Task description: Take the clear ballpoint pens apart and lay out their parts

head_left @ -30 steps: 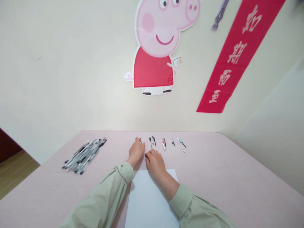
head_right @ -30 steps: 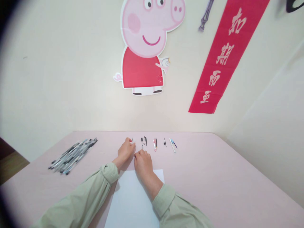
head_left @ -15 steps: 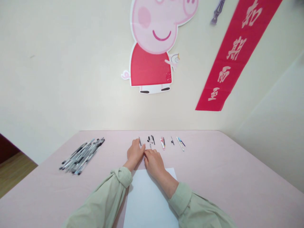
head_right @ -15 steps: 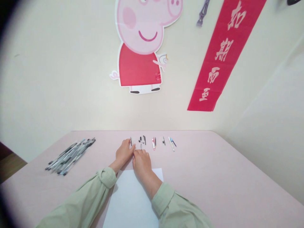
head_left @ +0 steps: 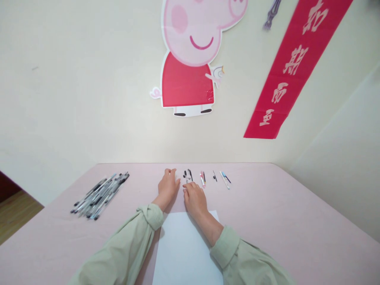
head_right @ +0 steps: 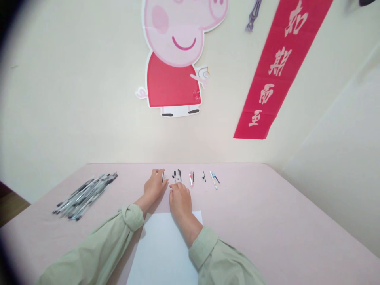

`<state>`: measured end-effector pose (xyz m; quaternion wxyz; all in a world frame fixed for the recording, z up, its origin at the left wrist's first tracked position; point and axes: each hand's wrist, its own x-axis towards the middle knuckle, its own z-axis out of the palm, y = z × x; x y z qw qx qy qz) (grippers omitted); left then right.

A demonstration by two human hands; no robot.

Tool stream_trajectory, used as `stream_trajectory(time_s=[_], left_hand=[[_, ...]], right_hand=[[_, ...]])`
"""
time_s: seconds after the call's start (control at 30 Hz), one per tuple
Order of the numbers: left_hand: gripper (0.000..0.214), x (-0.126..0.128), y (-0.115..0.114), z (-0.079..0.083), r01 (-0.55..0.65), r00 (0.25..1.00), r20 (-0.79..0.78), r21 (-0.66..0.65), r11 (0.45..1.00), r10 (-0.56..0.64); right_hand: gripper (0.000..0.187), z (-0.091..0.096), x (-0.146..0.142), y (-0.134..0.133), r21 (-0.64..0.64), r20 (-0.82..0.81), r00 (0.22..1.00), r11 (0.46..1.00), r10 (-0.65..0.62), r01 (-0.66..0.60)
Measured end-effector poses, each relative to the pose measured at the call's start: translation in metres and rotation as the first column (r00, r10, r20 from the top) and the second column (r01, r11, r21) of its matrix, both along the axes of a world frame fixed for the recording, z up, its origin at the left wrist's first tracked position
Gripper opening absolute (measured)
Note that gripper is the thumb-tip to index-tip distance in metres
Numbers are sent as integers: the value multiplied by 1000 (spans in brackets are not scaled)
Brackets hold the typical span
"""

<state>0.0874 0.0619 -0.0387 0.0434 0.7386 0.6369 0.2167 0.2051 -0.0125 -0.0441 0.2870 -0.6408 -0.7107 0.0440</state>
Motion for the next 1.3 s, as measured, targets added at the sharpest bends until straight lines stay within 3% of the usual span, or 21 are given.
stream_trajectory(time_s=[0.2,0.63,0.87,1.0,1.3], left_hand=[[23,18,12,10,93,994,-66,78,993,-88],[14,24,25,-3,93,994,-58,101,991,-88],[17,-17,22,7,72,997,-13,114,991,-71],[18,-42,21,2,86,996,-10,71,994,-85],[22,-39,25,-20,127,989,65,48,991,-130]], right_hand=[[26,1,5,3,22,-50,998,999,-30,31],[23,-4,7,6,27,-83,997,1000,-12,14],[22,-4,8,6,1,-66,998,1000,-15,15],[21,-3,3,5,6,-61,998,1000,13,-13],[19,-4,3,1,-4,-30,999,1000,17,-18]])
